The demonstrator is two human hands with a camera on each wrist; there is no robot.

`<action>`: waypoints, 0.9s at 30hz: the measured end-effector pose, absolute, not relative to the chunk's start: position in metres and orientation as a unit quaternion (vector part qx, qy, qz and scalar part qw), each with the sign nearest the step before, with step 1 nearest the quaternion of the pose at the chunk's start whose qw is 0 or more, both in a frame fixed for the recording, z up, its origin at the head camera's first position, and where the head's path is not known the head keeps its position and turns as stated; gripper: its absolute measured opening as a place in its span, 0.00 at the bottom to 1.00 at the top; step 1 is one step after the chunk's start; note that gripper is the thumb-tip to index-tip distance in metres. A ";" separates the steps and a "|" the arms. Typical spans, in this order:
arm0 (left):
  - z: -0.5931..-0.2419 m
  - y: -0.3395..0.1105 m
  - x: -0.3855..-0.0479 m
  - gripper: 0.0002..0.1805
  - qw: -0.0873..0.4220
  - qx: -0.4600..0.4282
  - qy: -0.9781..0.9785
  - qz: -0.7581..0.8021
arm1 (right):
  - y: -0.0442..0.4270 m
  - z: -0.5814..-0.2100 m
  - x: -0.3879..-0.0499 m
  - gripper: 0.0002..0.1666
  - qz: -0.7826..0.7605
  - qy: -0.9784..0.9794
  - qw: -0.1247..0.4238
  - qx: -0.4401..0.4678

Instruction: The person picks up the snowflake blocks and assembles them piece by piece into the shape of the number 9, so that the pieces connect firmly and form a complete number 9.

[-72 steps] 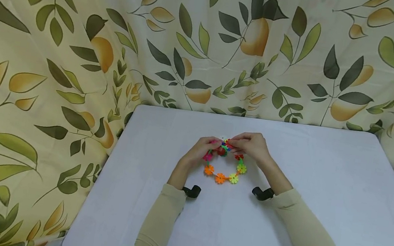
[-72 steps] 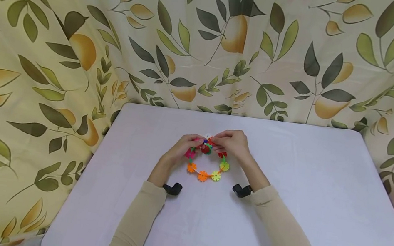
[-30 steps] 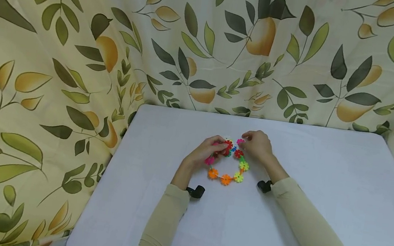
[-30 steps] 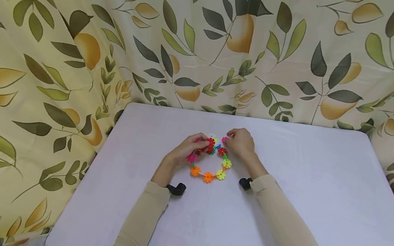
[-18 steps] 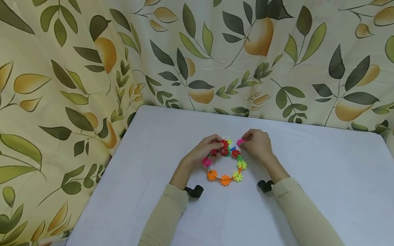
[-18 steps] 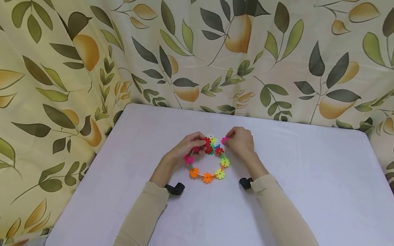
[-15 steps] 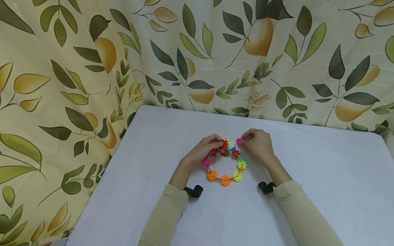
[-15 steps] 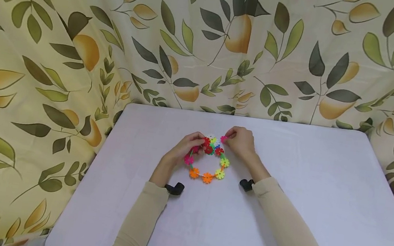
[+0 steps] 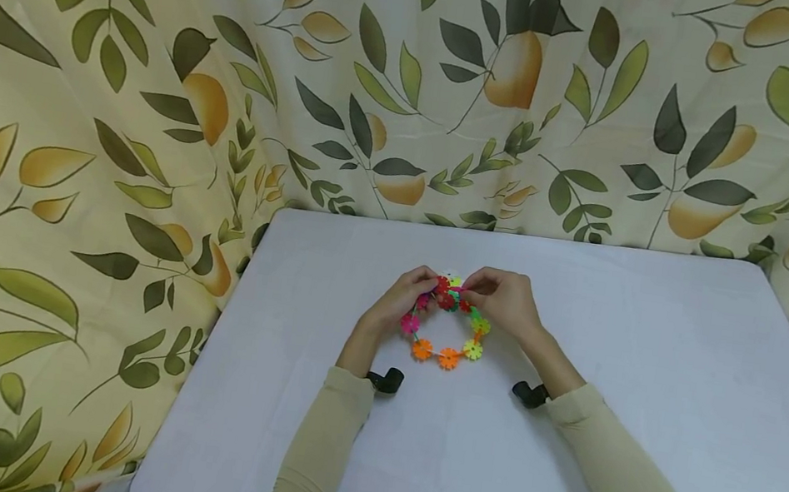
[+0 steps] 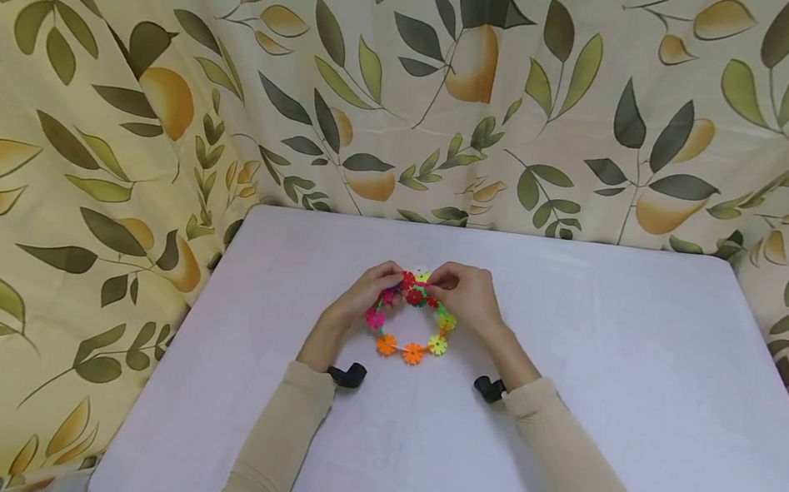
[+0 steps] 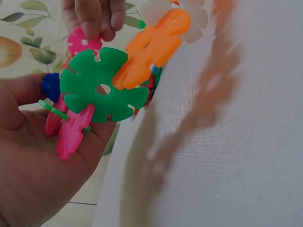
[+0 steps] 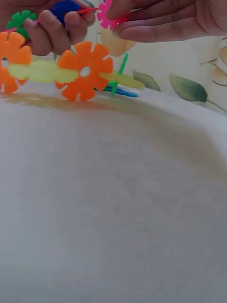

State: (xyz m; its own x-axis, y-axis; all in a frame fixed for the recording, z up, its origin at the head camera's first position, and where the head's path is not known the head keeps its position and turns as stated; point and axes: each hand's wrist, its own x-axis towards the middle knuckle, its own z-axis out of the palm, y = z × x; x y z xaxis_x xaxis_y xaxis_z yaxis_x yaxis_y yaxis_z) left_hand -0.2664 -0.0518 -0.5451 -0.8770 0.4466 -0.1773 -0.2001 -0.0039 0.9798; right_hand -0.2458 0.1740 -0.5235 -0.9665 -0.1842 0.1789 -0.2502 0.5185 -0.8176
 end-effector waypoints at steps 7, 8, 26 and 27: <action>-0.546 -0.051 -0.266 0.08 0.229 0.090 0.660 0.710 | 0.169 -0.524 -0.239 0.05 0.481 -0.865 0.064 0.128; -0.546 -0.050 -0.266 0.08 0.230 0.090 0.660 0.710 | 0.169 -0.525 -0.238 0.05 0.482 -0.864 0.069 0.129; -0.549 -0.045 -0.263 0.10 0.221 0.097 0.651 0.720 | 0.156 -0.528 -0.233 0.06 0.472 -0.851 0.157 0.171; -0.549 -0.044 -0.263 0.10 0.219 0.099 0.651 0.720 | 0.157 -0.528 -0.233 0.06 0.470 -0.852 0.154 0.170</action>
